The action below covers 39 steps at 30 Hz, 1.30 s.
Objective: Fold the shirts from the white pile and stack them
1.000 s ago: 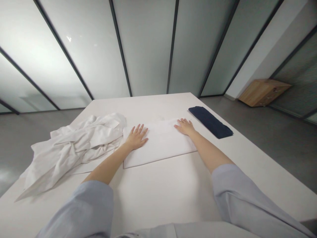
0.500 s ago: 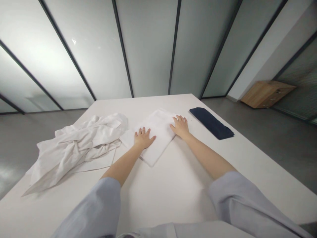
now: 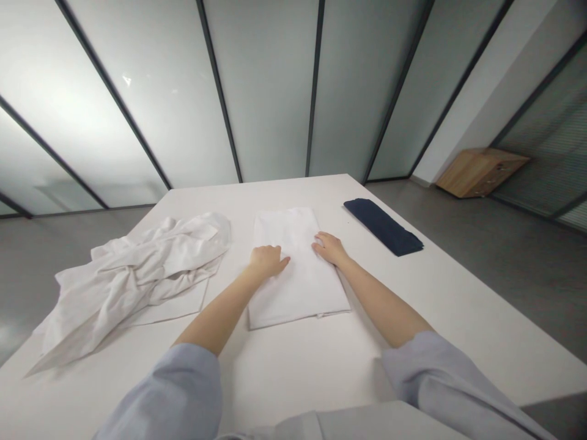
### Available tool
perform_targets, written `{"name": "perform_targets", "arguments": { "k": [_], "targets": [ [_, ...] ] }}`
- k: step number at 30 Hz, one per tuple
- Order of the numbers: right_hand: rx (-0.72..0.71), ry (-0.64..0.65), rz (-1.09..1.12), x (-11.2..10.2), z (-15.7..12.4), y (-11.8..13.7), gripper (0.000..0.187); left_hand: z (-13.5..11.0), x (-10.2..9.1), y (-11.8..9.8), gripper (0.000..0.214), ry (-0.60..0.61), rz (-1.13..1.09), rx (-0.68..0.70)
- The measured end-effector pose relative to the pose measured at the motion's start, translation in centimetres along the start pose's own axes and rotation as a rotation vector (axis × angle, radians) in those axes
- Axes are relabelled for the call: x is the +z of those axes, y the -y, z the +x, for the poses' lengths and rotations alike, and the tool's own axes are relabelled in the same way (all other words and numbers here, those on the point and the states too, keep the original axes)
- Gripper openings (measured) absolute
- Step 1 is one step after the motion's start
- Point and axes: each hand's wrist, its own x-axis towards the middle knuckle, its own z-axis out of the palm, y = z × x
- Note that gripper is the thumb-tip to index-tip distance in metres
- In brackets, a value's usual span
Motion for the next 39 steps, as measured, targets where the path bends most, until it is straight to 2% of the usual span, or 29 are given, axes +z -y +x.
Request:
{"name": "perform_targets", "arguments": {
  "k": [5,8,11,15,19,22,26,31,35,39],
  "targets": [
    [0.179,-0.071,-0.058,-0.6,-0.5,0.5,0.04,0.7,1.8,3.7,0.057,-0.301,-0.067,-0.225],
    [0.243,-0.074,-0.095,-1.1,-0.9,0.4,0.042,1.0,3.4,4.7,0.067,-0.254,-0.072,-0.284],
    [0.275,-0.074,-0.076,-1.3,-1.1,0.2,0.042,1.1,4.3,5.0,0.067,-0.204,-0.096,-0.247],
    [0.279,-0.077,-0.036,-1.1,-1.2,0.1,0.038,1.2,4.4,5.0,0.056,-0.212,-0.153,-0.171],
    [0.274,-0.104,0.026,-0.8,-1.0,0.2,0.035,1.4,4.2,5.0,0.05,-0.247,-0.306,-0.124],
    [0.255,-0.116,0.192,-0.6,-0.8,0.2,0.029,1.7,4.3,5.1,0.051,-0.26,-0.533,-0.083],
    [0.25,-0.138,0.415,-0.4,-0.7,0.1,0.028,2.3,4.7,5.4,0.064,-0.264,-0.871,-0.088],
    [0.261,-0.13,0.706,-0.5,-0.5,0.0,0.04,2.9,5.2,6.2,0.066,-0.296,-1.243,-0.073],
    [0.324,-0.064,1.011,-1.2,-0.6,0.1,0.052,2.7,4.7,6.7,0.066,-0.265,-1.363,-0.107],
    [0.316,0.065,1.176,-2.0,-0.9,0.2,0.056,2.3,4.1,7.0,0.068,-0.135,-1.337,0.009]
  ]
}}
